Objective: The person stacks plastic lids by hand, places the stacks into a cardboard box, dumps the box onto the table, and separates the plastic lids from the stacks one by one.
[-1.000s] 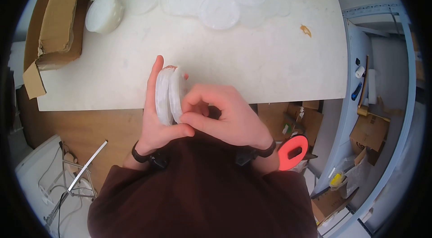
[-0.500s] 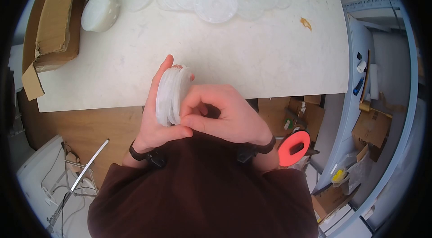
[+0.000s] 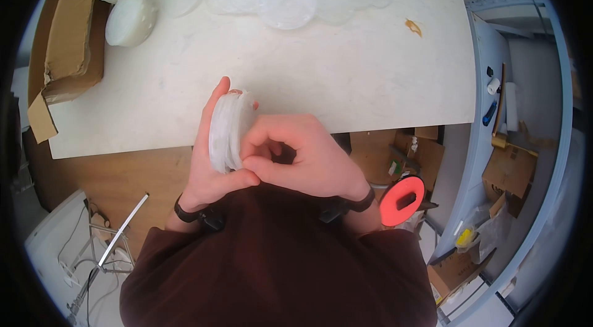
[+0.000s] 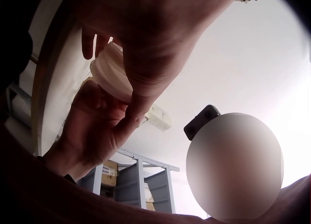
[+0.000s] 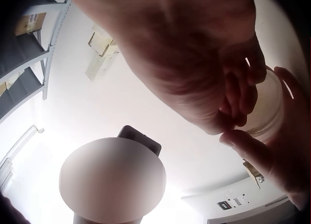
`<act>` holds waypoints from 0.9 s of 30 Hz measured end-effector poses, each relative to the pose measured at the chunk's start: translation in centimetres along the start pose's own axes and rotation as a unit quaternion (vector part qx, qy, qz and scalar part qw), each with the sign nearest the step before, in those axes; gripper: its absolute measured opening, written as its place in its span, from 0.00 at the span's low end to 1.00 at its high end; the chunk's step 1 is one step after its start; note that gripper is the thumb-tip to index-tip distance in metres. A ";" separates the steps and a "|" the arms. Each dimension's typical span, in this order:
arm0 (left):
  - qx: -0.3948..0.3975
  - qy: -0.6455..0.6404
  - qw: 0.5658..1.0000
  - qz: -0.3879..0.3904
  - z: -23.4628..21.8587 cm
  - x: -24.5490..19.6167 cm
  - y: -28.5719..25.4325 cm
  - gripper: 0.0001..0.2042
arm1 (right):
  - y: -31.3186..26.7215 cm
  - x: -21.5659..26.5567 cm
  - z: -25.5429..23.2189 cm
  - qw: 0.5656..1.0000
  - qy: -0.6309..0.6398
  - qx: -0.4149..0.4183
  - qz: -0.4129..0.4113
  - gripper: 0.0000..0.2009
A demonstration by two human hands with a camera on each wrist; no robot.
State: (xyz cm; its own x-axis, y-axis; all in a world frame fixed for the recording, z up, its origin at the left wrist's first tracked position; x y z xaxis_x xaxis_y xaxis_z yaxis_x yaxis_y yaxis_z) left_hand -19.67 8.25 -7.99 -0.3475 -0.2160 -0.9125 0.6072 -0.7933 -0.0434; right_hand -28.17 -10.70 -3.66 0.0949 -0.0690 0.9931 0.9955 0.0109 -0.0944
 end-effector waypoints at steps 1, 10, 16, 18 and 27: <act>0.002 -0.001 1.000 0.000 0.0 0.2 0.0 0.66 | 0.0 0.2 0.0 1.000 -0.019 -0.010 0.002 0.04; -0.033 -0.055 0.998 -0.024 -0.2 -0.2 -0.1 0.66 | -0.1 -0.1 -0.3 1.000 -0.007 0.015 -0.016 0.05; -0.052 -0.049 0.997 -0.007 0.1 -0.2 0.0 0.65 | 0.5 0.7 0.3 1.000 -0.009 -0.004 -0.001 0.06; -0.033 -0.047 0.998 -0.002 0.0 -0.2 0.0 0.62 | 0.6 0.6 0.3 0.999 -0.042 0.014 -0.017 0.05; -0.036 -0.120 0.992 -0.027 -0.4 -0.1 -0.3 0.61 | -0.2 -0.8 -0.3 0.997 0.080 0.015 -0.014 0.04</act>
State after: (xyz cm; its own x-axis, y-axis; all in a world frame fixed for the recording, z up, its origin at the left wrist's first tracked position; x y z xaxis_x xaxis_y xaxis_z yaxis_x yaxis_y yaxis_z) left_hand -19.54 8.75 -8.04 -0.5354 -0.3098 -0.7858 0.6293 -0.7668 -0.1265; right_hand -28.45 -10.96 -4.41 0.0681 -0.2272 0.9715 0.9975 0.0353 -0.0616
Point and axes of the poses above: each hand's wrist, its own y-axis towards the middle knuckle, its own z-axis out of the palm, x = y × z, the point moved 1 cm from there along y, towards the middle knuckle, and after that the axes turned 1 degree about -x, right-handed, at the moved point
